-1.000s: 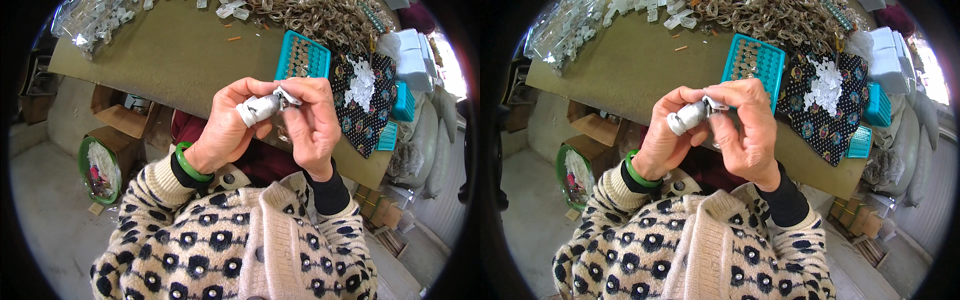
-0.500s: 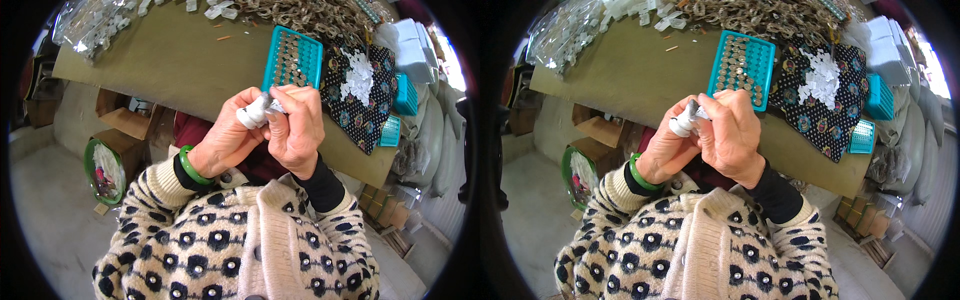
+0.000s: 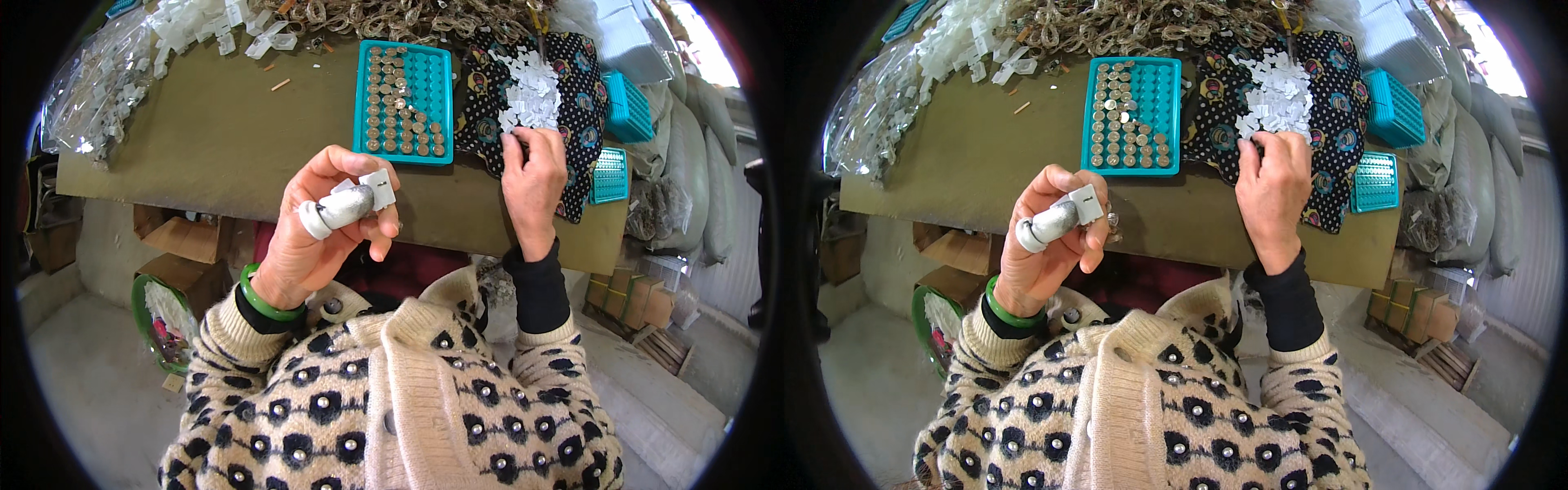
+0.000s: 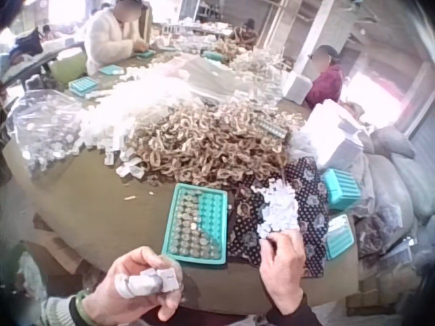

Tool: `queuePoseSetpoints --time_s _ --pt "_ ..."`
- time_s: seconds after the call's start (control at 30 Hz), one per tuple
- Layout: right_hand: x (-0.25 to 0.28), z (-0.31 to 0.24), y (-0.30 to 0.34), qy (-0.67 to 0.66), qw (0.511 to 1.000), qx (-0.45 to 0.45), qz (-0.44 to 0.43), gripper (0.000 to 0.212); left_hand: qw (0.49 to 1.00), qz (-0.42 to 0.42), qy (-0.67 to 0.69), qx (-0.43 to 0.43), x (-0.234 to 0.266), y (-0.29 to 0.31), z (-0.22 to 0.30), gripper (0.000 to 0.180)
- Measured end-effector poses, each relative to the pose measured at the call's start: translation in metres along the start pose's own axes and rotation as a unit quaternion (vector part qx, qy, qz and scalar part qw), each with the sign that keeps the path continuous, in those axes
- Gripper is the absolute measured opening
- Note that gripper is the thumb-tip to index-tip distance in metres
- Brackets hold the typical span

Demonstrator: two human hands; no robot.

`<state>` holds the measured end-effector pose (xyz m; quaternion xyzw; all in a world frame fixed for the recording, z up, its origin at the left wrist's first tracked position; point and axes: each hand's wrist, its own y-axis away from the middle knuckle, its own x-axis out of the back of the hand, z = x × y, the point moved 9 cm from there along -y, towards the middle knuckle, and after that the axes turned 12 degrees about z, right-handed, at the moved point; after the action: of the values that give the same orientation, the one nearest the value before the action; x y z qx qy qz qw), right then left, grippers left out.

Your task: The person repeatedly picks small white plastic housings and metal pins from the table, inserts the pins into the housings, and places the assembled units into a blue tray. The process is continuous and repetitive throughout the clip.

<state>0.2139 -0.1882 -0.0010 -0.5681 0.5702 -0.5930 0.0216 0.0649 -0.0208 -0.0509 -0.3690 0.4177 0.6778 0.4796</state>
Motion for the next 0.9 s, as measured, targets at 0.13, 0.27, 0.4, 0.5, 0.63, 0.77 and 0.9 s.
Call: queuePoseSetpoints --time_s 0.13,0.27,0.4,0.5,0.63,0.77,0.9 --pt "-0.008 0.005 0.006 0.007 1.0 0.028 -0.002 0.015 0.999 0.025 -0.021 0.014 0.003 -0.002 -0.003 0.022" --pt "-0.001 -0.002 0.001 -0.061 0.998 0.01 0.017 0.014 0.996 0.055 -0.065 0.02 0.009 -0.001 -0.004 0.028" --pt "0.001 0.0 0.006 -0.235 0.95 -0.202 -0.039 0.011 0.996 0.058 -0.06 0.032 0.012 -0.002 -0.005 0.032" --pt "-0.002 -0.02 0.011 -0.365 0.875 -0.308 -0.078 0.008 0.997 0.056 -0.051 0.031 0.014 -0.002 -0.004 0.032" --pt "-0.006 -0.074 0.004 -0.44 0.858 -0.221 -0.146 0.009 0.996 0.059 -0.063 0.024 0.016 0.0 -0.001 0.032" --pt "-0.007 -0.114 -0.001 -0.405 0.899 -0.082 -0.145 0.012 0.993 0.088 -0.083 0.016 0.02 0.004 0.003 0.033" --pt "-0.01 -0.128 -0.004 -0.386 0.911 -0.057 -0.135 0.012 0.997 0.07 -0.022 0.027 0.017 0.003 0.006 0.031"
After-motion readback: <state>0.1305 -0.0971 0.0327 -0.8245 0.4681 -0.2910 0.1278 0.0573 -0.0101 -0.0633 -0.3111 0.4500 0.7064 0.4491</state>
